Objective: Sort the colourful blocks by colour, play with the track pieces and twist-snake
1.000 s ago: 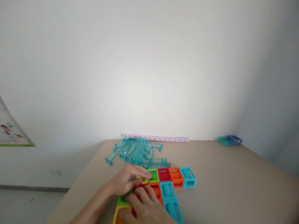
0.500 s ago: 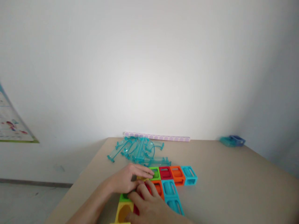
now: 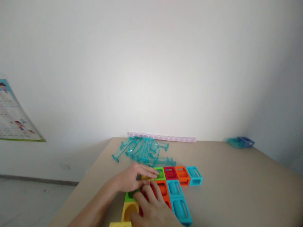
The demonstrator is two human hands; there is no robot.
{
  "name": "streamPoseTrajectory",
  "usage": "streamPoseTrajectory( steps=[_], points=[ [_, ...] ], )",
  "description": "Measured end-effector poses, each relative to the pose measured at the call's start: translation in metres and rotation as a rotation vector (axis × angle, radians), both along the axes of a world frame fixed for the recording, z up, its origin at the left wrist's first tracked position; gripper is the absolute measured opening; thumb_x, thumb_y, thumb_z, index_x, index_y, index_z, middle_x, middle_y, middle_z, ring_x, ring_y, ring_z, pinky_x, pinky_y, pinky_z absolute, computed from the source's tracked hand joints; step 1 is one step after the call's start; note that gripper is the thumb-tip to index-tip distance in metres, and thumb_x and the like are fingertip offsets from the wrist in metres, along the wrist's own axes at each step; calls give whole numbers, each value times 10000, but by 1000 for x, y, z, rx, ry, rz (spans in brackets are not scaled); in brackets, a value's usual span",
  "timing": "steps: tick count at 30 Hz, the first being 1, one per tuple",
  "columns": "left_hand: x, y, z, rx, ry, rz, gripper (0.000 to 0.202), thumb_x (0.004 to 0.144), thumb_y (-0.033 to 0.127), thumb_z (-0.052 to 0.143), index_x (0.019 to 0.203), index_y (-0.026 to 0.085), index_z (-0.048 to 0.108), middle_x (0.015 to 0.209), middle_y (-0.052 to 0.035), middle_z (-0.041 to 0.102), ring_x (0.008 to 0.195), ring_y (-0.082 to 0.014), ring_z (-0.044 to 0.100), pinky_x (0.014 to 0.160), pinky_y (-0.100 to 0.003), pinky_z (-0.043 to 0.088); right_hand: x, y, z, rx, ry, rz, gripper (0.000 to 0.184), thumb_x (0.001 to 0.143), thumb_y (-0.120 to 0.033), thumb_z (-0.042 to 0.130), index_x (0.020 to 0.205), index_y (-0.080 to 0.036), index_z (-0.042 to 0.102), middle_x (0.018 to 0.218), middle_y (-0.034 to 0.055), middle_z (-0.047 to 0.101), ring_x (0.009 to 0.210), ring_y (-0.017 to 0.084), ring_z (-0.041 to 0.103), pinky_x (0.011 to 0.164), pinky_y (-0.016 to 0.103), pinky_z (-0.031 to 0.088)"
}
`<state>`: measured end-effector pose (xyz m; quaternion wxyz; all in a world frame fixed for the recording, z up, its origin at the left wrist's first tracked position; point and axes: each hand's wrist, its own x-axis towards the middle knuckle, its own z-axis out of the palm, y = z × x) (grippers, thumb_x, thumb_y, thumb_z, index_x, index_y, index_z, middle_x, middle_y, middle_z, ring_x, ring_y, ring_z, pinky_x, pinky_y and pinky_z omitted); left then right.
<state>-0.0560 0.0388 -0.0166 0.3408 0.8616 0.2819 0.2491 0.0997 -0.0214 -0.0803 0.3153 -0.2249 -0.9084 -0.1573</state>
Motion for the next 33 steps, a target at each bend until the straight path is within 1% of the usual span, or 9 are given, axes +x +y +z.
streamPoseTrajectory(
  steps=[3,7,12,16,21,25,27,30,33],
  points=[
    [0,0,-1,-2,-10,11,324,887,331,608,1177,218,699,1241,-113,686,1170,-251,628,1012,-380,479,0,-2,4,6,19,-17,189,829,-396,686,736,-247,616,852,30,588,863,246,484,862,567,458],
    [0,2,-3,-5,-14,4,327,890,351,604,1169,212,703,1237,-120,687,1165,-254,630,1010,-386,481,-4,-2,8,9,17,-10,195,845,-367,664,703,-241,622,748,24,543,819,231,467,806,474,474],
    [-1,3,0,-30,-7,-7,340,887,344,608,1186,205,691,1255,-125,675,1173,-260,624,1017,-404,473,-11,0,-2,-41,-39,-44,249,827,-356,671,649,-197,600,779,45,567,833,235,483,773,410,472],
    [-1,3,3,-92,7,9,349,848,297,654,1186,216,689,1271,-110,667,1187,-257,614,1037,-401,455,-14,-1,-11,-139,56,-81,139,844,-313,633,782,-190,615,808,43,601,771,212,503,701,342,478],
    [-4,6,4,-230,-35,15,372,817,303,676,1179,217,693,1295,-107,651,1206,-269,598,1054,-418,431,-18,-3,-13,-170,138,-115,169,898,-346,540,854,-196,603,749,39,592,706,209,497,645,328,476],
    [-12,10,4,-402,-213,-91,354,870,328,550,1131,168,727,1314,-125,633,1237,-306,565,1087,-452,368,-13,-4,-3,-178,103,-85,179,874,-360,611,771,-215,613,762,25,595,670,178,494,599,280,464],
    [-14,10,5,-458,-303,-119,403,876,346,488,1111,139,740,1292,-128,649,1242,-322,554,1108,-457,330,-7,-5,5,-195,79,-11,201,832,-393,685,726,-234,623,883,16,619,735,169,540,622,253,479],
    [-14,5,5,-513,-344,-49,507,895,446,427,1118,113,737,1238,-131,683,1213,-332,564,1098,-444,332,0,-7,15,-353,134,53,186,808,-428,721,769,-258,657,1169,3,571,892,159,603,732,226,518],
    [-13,1,1,-673,-374,30,734,915,626,272,1165,89,706,1146,-165,715,1101,-325,628,974,-413,446,4,-8,30,-552,224,43,194,793,-389,741,780,-212,664,1184,35,538,799,114,622,714,189,530]
  ],
)
